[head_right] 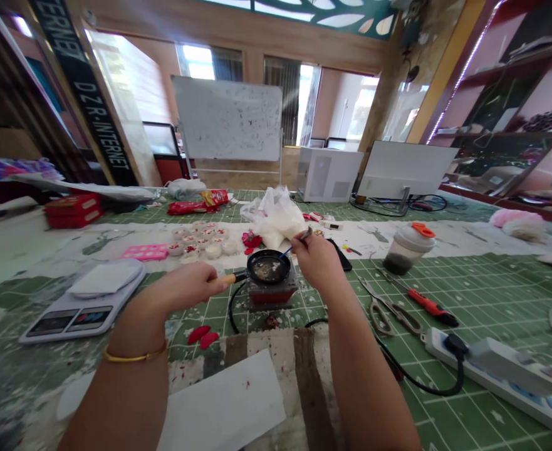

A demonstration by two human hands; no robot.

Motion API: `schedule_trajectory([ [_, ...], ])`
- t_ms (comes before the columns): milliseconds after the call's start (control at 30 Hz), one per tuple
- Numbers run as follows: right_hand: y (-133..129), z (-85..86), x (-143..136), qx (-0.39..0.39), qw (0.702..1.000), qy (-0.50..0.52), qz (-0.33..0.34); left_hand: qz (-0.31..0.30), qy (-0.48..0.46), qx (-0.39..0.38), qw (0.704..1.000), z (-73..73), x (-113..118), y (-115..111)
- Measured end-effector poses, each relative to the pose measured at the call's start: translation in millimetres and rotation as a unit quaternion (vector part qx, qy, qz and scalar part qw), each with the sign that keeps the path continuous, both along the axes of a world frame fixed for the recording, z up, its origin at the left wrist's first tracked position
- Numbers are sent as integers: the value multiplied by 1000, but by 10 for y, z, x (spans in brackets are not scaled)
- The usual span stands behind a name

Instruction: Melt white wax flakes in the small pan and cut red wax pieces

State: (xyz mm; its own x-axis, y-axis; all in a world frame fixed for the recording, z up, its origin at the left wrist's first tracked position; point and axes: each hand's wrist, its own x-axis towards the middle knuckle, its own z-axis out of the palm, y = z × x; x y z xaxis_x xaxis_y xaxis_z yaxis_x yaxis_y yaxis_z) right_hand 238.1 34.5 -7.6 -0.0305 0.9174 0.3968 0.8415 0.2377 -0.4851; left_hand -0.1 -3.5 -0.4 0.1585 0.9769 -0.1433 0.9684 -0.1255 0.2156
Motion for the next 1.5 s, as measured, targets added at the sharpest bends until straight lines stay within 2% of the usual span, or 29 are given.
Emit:
schedule_trajectory([
  [133, -11, -13, -40, -17, 999, -7, 34, 0, 4, -1, 1000, -10, -2, 6],
  [333, -20, -6, -60, -9, 1000, 3, 23, -2, 10, 1, 1000, -1, 0, 1],
  [567, -53, -14, -113, -41, 995, 19, 89, -1, 9, 0, 1000, -4, 4, 0],
  [767, -8, -37, -87, -24, 997, 30, 73, -3, 4, -2, 1000, -6, -4, -2],
  [967, -24, -85, -179, -42, 992, 29, 116, 2, 3, 2, 1000, -19, -7, 4],
  [1167, -49, -3, -65, -35, 997, 26, 58, 1, 0, -4, 1000, -2, -2, 5],
  [1300, 9, -4, 22, -47, 997, 18, 51, 2, -1, -6, 1000, 8, 10, -1],
  [1500, 45, -26, 23, -25, 999, 13, 30, 3, 0, -11, 1000, 14, 7, -8],
])
